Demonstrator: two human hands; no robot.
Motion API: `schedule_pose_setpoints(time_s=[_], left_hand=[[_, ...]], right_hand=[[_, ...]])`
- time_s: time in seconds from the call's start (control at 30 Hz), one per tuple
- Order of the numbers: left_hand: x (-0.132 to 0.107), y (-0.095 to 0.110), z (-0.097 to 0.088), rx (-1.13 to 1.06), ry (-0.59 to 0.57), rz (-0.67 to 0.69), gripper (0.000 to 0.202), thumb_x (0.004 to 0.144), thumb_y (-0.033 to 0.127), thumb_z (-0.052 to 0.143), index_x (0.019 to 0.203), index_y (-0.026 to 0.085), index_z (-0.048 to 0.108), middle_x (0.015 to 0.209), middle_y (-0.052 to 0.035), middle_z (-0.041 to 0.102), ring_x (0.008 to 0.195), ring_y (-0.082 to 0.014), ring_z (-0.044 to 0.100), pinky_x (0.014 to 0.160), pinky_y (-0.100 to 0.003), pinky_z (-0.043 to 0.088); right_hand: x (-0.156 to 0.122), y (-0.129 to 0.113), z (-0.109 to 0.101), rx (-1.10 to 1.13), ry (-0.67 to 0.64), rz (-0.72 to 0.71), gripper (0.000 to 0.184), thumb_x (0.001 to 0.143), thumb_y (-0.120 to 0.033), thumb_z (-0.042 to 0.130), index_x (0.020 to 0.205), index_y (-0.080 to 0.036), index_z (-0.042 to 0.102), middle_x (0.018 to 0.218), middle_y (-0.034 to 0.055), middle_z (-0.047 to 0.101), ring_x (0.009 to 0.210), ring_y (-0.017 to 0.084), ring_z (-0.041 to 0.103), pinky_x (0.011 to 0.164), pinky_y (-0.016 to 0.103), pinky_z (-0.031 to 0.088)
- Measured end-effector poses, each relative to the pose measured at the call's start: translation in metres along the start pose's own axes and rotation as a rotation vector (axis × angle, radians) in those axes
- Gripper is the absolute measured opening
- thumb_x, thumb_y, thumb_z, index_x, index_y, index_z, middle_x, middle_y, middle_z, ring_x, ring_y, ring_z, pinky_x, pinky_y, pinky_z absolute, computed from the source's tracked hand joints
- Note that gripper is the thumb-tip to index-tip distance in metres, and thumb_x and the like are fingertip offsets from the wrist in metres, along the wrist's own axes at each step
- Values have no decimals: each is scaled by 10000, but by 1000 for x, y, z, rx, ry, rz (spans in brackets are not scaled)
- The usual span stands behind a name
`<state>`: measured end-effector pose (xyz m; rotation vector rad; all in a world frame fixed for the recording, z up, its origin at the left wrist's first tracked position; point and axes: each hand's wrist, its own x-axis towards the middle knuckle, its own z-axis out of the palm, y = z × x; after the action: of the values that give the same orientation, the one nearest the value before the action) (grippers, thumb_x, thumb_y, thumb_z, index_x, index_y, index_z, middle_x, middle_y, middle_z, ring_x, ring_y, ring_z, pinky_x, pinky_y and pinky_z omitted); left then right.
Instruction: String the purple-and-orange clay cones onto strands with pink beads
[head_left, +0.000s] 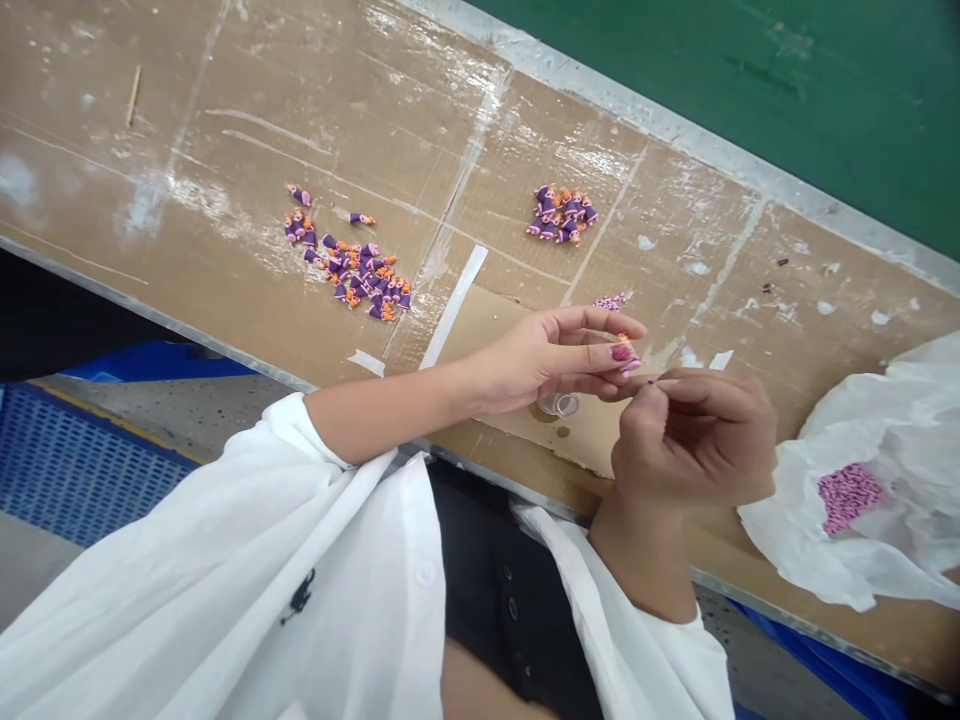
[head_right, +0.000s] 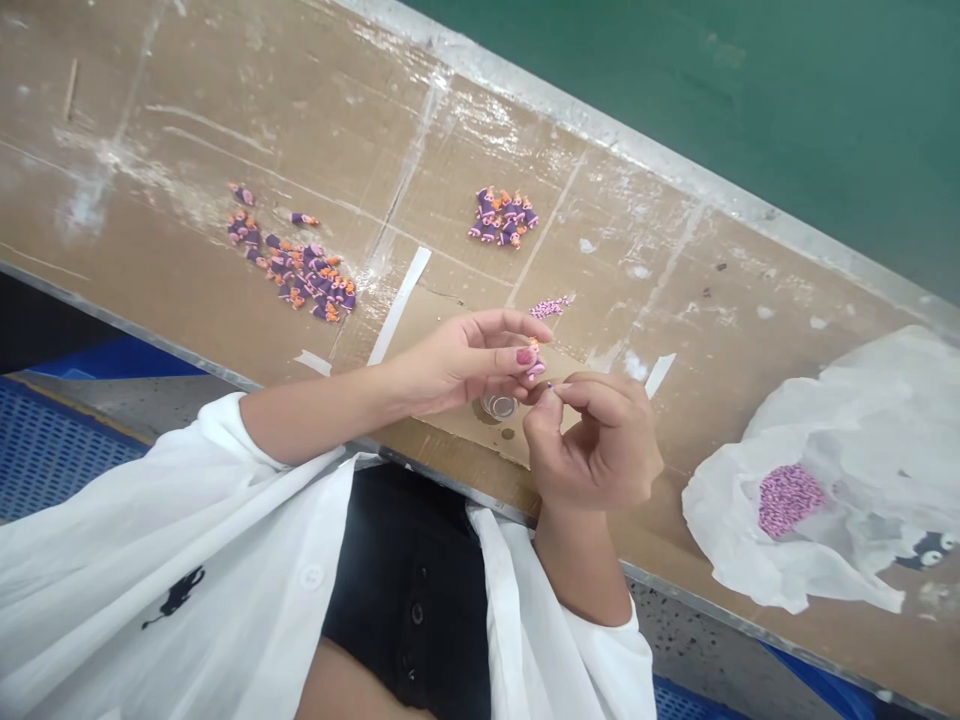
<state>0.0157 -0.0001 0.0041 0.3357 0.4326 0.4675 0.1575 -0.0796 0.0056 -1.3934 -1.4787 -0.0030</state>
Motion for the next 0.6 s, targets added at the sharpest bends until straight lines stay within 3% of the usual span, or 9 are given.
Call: schedule_pose_setpoints(time_s=[0.23,0.6], left_hand=[[1,0,-2,-4,-31,-8,336,758,279,891,997,138,703,837,24,696,819,-70,665,873,-279,554],[-2,3,0,70,2,-2,267,783,225,866,954,112,696,810,27,712,760,-56,669,850,-273,553]], right_hand=[[0,-1,-1,-88,-42,-70,259,831,-49,698,964,-267,660,721,-15,663,639,188,639,542,329,463],[2,2,-1,-255,-67,-212,128,865,-134,675,867,-250,619,700,-13,693,600,158,665,507,289,498]])
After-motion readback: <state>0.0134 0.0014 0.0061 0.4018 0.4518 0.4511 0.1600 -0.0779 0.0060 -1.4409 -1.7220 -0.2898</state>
